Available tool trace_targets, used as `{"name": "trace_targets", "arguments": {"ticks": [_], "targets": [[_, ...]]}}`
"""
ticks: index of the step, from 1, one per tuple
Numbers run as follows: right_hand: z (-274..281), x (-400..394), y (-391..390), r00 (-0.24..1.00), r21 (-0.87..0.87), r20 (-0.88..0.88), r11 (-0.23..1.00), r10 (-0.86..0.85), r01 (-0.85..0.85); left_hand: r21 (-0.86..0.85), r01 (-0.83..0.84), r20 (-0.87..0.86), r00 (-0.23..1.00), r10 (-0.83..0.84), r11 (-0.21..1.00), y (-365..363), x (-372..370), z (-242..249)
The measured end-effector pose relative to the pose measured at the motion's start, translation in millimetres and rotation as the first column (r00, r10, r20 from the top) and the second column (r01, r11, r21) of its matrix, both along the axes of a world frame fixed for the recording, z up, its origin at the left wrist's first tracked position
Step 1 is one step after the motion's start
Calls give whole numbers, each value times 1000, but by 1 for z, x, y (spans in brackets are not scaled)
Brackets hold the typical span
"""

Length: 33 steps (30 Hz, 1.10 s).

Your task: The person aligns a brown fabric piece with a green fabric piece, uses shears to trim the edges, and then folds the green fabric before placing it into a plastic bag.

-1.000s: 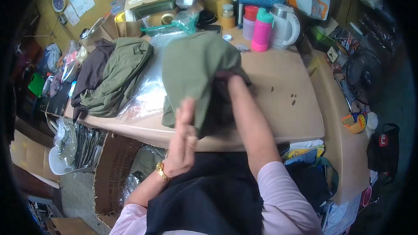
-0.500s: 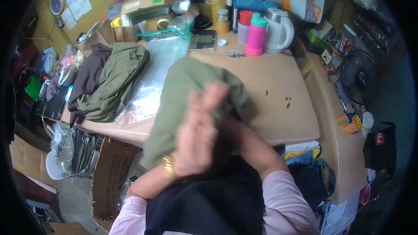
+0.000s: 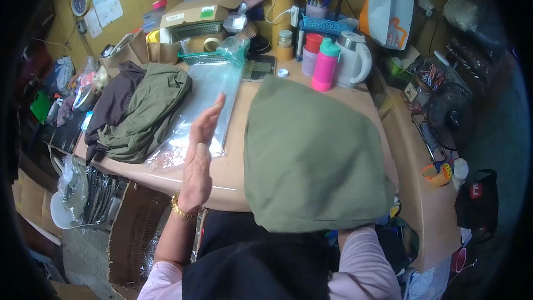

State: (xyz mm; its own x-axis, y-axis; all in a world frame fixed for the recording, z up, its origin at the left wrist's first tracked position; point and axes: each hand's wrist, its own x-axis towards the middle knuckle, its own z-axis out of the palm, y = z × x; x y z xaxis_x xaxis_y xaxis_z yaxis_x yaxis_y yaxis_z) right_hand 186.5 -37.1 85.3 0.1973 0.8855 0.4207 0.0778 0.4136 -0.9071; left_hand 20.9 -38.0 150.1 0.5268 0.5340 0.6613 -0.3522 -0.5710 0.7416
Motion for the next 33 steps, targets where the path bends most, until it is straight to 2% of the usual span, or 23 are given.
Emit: {"name": "trace_targets", "arguments": {"ticks": [2,4,8,9,10,13,14,16,17,19,20,21,22,25,27,29,31,32,33], "targets": [[6,9,-13,1000,-15,30,1000,-9,10,-5,48,-10,999,-48,999,0,10,-1],[7,16,-26,998,-44,56,999,-28,30,84,269,-156,955,-254,959,-15,17,-7],[9,25,-44,994,-70,99,996,-48,55,111,364,-152,926,-346,925,-19,29,-12],[9,26,-47,992,-77,115,995,-49,58,58,322,-228,926,-302,945,-13,29,-15],[8,26,-50,992,-83,120,995,-49,59,51,310,-226,930,-291,949,-6,31,-19],[7,28,-58,989,-92,141,994,-53,66,-92,414,28,910,-414,906,8,37,-39],[7,30,-60,988,-93,143,993,-54,68,-89,405,26,914,-405,910,7,41,-44],[11,33,-62,985,-105,161,991,-61,79,-316,539,244,842,-482,781,3,51,-55],[10,32,-65,984,-108,168,991,-63,82,-318,533,240,845,-477,784,9,59,-80],[10,33,-76,984,-102,169,991,-64,82,-204,770,440,624,-645,605,29,79,-155],[11,35,-75,982,-103,175,991,-65,84,-209,769,440,626,-644,604,26,87,-185],[10,35,-72,982,-105,178,990,-70,90,-267,527,138,849,-509,807,20,96,-215],[13,37,-66,979,-117,191,989,-72,95,-214,244,-176,943,-283,946,18,101,-227],[10,40,-79,977,-116,199,988,-79,103,-232,99,-192,971,-145,968,6,42,-64],[11,44,-84,976,-117,203,988,-80,105,37,216,110,970,-219,976,11,21,-23],[15,50,-88,972,-115,220,987,-83,111,421,210,28,969,-244,882,-1,11,32],[20,55,-96,964,-103,244,986,-102,131,729,162,-86,985,-147,665,-3,21,70],[21,57,-96,963,-103,251,987,-97,126,727,161,-86,986,-144,668,-3,31,83],[31,64,-99,956,-90,273,986,-110,140,809,76,-15,994,-109,583,-2,45,95]]}}
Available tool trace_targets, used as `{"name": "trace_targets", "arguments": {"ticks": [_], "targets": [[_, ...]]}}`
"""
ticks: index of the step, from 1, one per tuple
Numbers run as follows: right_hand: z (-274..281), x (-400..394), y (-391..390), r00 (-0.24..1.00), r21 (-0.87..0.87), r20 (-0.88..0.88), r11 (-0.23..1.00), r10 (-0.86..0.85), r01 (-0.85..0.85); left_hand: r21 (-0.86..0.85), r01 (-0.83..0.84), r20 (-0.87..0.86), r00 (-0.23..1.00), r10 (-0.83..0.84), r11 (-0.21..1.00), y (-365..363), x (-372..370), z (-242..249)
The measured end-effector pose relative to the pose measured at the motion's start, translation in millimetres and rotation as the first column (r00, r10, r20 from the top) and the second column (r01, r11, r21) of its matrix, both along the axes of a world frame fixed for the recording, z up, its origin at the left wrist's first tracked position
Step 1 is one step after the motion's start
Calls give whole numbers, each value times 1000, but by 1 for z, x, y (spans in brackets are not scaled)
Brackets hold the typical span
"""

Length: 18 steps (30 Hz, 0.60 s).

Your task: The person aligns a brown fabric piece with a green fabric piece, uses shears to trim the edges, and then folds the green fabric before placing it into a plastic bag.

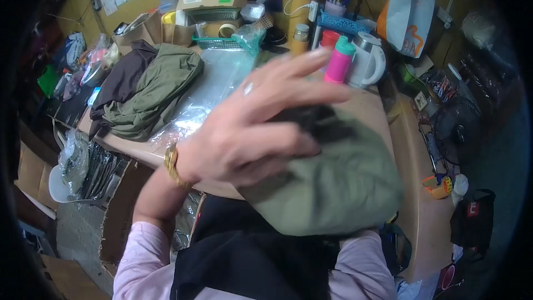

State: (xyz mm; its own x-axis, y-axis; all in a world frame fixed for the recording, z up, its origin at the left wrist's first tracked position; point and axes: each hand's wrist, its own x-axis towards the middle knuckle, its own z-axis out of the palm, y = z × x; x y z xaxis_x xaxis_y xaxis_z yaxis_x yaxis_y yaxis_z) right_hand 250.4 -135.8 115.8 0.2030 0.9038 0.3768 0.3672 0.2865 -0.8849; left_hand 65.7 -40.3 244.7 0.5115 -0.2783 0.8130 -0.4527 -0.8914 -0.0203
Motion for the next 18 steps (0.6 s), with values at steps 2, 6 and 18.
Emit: {"name": "trace_targets", "arguments": {"ticks": [2,6,18], "targets": [[5,6,-7,999,6,24,1000,-23,23,77,-78,94,993,70,994,-2,29,22],[12,14,-12,998,11,49,999,-44,43,24,-445,-94,890,446,895,45,70,38],[-6,19,-8,996,-32,69,997,-62,64,-754,-493,-507,857,93,435,83,45,-167]]}}
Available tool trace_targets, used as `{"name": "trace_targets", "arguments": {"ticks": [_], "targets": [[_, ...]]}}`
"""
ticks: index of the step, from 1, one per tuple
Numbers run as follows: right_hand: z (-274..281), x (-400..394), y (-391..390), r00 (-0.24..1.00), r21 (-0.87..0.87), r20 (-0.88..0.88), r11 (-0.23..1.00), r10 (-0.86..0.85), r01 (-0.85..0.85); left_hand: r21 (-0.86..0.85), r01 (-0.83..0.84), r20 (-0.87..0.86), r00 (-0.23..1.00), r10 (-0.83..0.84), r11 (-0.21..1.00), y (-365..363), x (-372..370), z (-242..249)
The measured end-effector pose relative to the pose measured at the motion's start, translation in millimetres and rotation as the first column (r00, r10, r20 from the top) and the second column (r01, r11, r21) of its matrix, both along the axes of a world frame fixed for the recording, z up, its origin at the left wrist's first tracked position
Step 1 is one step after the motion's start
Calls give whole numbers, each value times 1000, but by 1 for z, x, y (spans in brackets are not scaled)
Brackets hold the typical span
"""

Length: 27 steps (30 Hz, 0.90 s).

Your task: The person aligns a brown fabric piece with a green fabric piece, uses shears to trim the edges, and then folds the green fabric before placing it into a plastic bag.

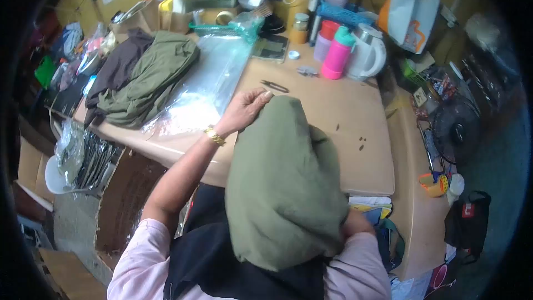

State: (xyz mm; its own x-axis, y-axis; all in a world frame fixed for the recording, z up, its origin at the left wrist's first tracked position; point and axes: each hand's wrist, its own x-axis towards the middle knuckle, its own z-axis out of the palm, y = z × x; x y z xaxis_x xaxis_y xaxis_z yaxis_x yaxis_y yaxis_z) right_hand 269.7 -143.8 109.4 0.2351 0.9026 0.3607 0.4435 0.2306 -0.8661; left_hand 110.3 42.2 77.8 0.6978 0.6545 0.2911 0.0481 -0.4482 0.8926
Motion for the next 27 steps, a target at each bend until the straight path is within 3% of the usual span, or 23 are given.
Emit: {"name": "trace_targets", "arguments": {"ticks": [2,4,5,6,7,8,9,11,16,18,20,22,23,24,26,27], "targets": [[-4,-2,1,1000,-14,0,1000,2,-2,-23,-59,-24,998,58,998,7,-1,-23],[-6,-4,2,1000,-26,10,1000,0,0,-234,-44,36,998,54,971,14,0,-35],[-6,-6,2,1000,-27,11,1000,-2,2,-238,-67,34,996,77,969,15,-2,-39],[-9,-7,3,1000,-33,17,999,0,1,-254,-99,-54,995,88,962,15,-4,-43],[-10,-7,4,1000,-31,16,999,-5,5,-261,-126,-137,986,93,957,17,-2,-45],[-10,-9,5,1000,-36,18,999,-4,5,-216,-127,-27,992,124,968,17,7,-59],[-11,-9,5,1000,-39,24,999,-5,6,-217,-127,-27,992,124,968,20,15,-72],[-10,-9,6,999,-38,39,999,-10,11,-117,-165,-168,975,144,979,18,22,-71],[4,-4,8,993,1,109,999,-41,41,-151,-168,-151,978,145,974,16,36,-77],[16,-2,12,985,41,162,998,-61,56,77,-338,-68,937,343,938,15,38,-82],[38,1,17,968,98,229,992,-100,80,160,-608,398,761,513,778,20,28,-66],[67,3,26,937,190,313,977,-156,100,-103,-506,544,692,474,857,38,-6,-46],[83,4,34,916,235,361,967,-177,95,-59,-250,401,881,252,966,23,-53,-8],[100,2,37,889,305,399,947,-224,102,-124,147,443,893,-78,981,1,-70,8],[130,-1,54,827,407,475,908,-301,97,119,435,81,892,-445,893,-76,-69,65],[141,-3,64,794,435,512,896,-327,88,167,533,161,815,-557,829,-101,-60,71]]}}
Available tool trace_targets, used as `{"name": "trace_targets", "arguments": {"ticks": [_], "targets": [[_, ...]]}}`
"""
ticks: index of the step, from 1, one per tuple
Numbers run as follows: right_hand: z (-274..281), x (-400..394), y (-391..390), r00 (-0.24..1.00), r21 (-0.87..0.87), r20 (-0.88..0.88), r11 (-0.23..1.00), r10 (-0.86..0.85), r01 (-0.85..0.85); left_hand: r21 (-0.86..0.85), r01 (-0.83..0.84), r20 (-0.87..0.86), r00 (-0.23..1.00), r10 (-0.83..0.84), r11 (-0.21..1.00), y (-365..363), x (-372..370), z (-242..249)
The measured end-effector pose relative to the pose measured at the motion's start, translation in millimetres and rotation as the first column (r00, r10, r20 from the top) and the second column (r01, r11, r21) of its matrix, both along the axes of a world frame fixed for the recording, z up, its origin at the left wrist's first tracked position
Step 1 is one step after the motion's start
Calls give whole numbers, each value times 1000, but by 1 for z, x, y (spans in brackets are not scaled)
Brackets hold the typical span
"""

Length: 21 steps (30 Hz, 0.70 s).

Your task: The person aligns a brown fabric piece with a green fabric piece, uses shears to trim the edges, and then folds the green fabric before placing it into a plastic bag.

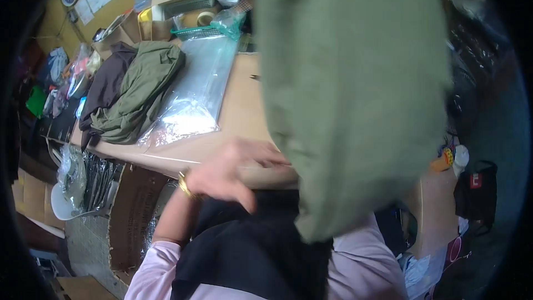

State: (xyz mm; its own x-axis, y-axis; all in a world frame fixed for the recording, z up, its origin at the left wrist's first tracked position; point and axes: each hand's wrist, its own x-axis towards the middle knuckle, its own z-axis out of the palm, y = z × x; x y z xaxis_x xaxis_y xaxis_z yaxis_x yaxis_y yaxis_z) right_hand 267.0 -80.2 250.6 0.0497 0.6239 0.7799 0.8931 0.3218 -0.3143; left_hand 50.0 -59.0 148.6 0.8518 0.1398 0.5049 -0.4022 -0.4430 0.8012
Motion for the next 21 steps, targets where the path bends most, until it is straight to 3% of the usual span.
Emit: {"name": "trace_targets", "arguments": {"ticks": [1,2,3,4,5,6,8,9,10,11,12,13,14,16,18,20,21], "targets": [[7,-1,12,999,17,49,1000,-13,13,266,-27,-30,999,37,963,-13,3,5],[8,-3,21,995,17,92,999,-29,28,209,11,-195,980,31,978,-22,6,-21],[5,-5,30,990,-2,133,999,-39,40,-63,77,-252,963,-90,995,-26,0,-20],[-4,-5,37,984,-41,170,998,-43,51,-336,122,-275,936,-221,934,-27,-8,-19],[-16,-6,43,977,-88,208,994,-45,65,-483,199,20,976,-217,853,-26,-22,-29],[-34,-5,47,974,-158,226,985,-34,71,-587,313,311,939,-149,746,-20,-37,-40],[-79,-9,46,963,-326,269,942,9,82,-668,557,434,830,-349,494,6,-61,-41],[-109,-14,41,960,-436,273,897,56,72,-630,266,79,957,-281,730,31,-87,-59],[-140,-21,34,955,-531,275,846,111,54,-448,-19,-266,957,-113,894,54,-109,-77],[-170,-31,21,954,-615,254,788,161,31,-195,-403,-493,828,265,894,54,-126,-80],[-179,-36,8,966,-750,173,662,194,2,136,-673,-582,539,609,727,51,-138,-81],[-192,-48,-14,973,-861,85,507,215,-37,259,-817,-419,384,823,514,48,-141,-80],[-196,-58,-30,982,-859,109,512,155,15,183,-891,-428,308,849,416,32,-133,-57],[-233,-71,-56,989,-504,124,864,83,-9,116,-644,-474,633,612,756,8,-116,-42],[-236,-76,-64,996,-486,91,872,-11,55,426,-340,-359,787,502,838,-7,-74,-54],[-234,-72,-67,992,-465,57,876,-116,129,498,-395,-310,750,584,772,16,-47,-106],[-230,-62,-67,983,-622,62,764,-174,174,584,-435,-377,602,704,685,34,-37,-121]]}}
